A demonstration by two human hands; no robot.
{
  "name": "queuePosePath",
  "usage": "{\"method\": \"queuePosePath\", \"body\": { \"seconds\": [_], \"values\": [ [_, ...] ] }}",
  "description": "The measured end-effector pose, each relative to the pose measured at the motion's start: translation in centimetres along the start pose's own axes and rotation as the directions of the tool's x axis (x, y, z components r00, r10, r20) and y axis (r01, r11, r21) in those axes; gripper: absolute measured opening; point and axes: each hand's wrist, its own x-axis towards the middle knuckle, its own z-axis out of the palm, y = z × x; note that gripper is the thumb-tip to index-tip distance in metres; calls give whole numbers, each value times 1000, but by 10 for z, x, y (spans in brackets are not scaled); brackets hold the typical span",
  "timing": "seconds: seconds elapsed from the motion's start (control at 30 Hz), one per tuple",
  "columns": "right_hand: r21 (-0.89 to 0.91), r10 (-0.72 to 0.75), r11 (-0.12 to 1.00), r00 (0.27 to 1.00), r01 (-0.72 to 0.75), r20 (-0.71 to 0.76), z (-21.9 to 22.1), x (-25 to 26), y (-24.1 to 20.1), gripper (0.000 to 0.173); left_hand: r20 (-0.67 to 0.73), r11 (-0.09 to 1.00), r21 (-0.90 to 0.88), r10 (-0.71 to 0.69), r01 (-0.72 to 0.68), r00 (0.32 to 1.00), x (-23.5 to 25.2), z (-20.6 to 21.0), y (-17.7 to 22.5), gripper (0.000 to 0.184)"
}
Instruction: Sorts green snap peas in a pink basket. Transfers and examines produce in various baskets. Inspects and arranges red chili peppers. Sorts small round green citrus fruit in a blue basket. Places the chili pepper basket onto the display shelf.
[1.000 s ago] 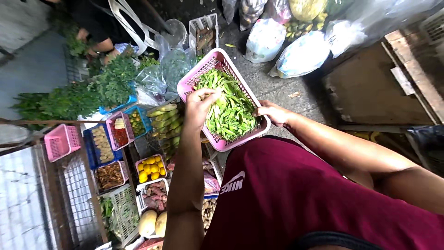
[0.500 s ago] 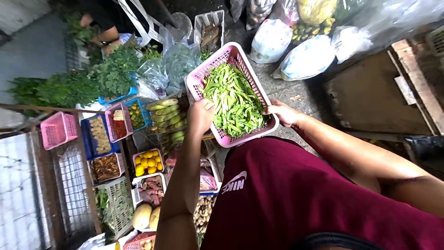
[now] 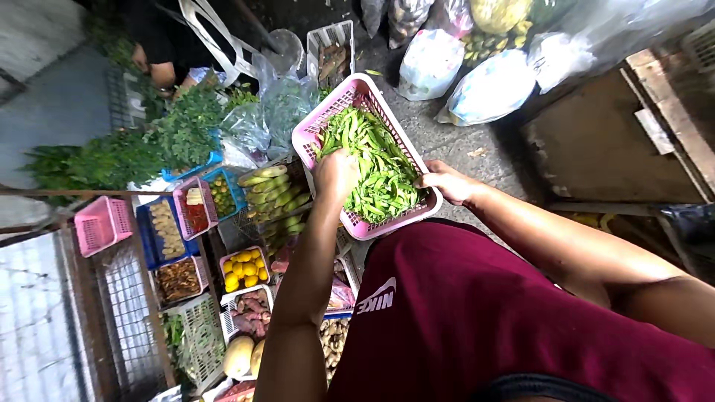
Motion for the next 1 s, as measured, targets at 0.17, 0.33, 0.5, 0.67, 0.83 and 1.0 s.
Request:
{"method": "queuePosePath", "body": {
  "seconds": [0.17,0.33,0.5,0.67,0.83,1.0],
  "values": [
    [-89,-35,996,999,31,-41,0,-2,15,44,96,981,183,-80,62,992,3,10,12,24],
    [-83,-25,996,999,21,-44,0,-3,17,45,90,917,-395,95,-52,991,-17,12,-18,8],
    [-27,-4,1000,999,3,-36,-2,-1,7,48,-44,345,-935,125,-85,991,-37,7,-43,11],
    [-32,-11,999,1000,11,-10,-4,0,8,48,-27,173,-984,70,-39,997,-34,6,-37,14],
    [-26,-7,1000,1000,7,-14,-4,1,8,49,-77,595,-792,119,-133,990,-20,7,-24,17],
    [-6,3,1000,1000,-3,-6,0,1,7,48,-34,991,115,74,-69,997,3,22,-3,43]
  ]
}}
